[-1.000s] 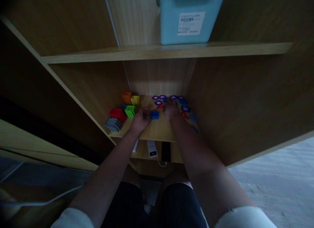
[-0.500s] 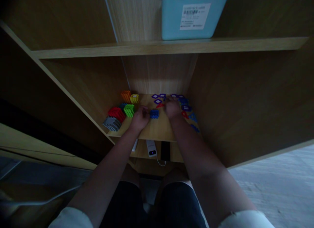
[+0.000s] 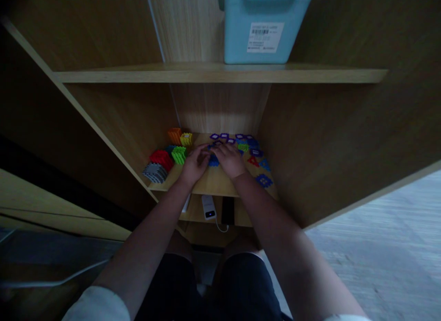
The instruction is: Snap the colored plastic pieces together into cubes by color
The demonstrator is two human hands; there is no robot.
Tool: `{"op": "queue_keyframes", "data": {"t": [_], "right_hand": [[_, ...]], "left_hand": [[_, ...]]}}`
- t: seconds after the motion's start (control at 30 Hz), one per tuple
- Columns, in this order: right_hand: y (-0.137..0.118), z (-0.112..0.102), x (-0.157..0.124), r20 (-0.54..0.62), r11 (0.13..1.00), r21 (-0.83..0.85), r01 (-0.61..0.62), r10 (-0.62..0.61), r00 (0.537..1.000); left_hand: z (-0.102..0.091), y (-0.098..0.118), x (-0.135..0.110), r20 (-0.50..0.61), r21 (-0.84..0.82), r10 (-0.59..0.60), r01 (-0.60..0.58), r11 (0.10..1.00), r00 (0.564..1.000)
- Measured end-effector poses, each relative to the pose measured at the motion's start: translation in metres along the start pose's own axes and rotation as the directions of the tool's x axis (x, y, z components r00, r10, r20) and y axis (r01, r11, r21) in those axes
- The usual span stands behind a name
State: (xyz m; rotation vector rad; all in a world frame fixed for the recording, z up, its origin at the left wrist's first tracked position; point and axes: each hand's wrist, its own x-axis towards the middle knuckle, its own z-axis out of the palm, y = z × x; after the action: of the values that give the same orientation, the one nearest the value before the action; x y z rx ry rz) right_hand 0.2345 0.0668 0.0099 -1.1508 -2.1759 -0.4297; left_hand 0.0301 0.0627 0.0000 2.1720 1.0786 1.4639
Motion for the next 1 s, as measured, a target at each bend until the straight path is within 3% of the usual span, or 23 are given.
{"op": "queue_keyframes", "data": {"t": [0.17,0.33,0.53,0.73,1.0], "right_hand": [[-0.008,-0.004,-0.01,-0.015,0.985,0.169,0.034,-0.032,0.999],[-0.007,-0.005,-0.012,-0.1,0.932,0.36,-0.044,0.086,0.991],[0.0,-0.002,-0.014,-0.105,0.83,0.553,-0.07,0.153,0.983],[0.005,0.008,-0.017,-0.038,0.772,0.603,-0.201,0.28,0.959],[0.014,0.016,-0.022,0.049,0.757,0.592,-0.277,0.309,0.95]], "left_hand": [[-0.001,0.003,-0.002,-0.007,0.041,0.003,-0.002,0.999,1.0],[-0.002,0.003,-0.003,-0.015,0.018,-0.022,0.022,1.0,1.0],[0.0,-0.001,-0.003,-0.019,-0.008,-0.022,0.022,1.0,1.0],[0.003,-0.006,-0.001,0.024,-0.068,-0.05,0.052,0.996,0.998],[0.004,-0.016,0.002,-0.104,0.045,-0.151,0.156,0.987,0.983]]}}
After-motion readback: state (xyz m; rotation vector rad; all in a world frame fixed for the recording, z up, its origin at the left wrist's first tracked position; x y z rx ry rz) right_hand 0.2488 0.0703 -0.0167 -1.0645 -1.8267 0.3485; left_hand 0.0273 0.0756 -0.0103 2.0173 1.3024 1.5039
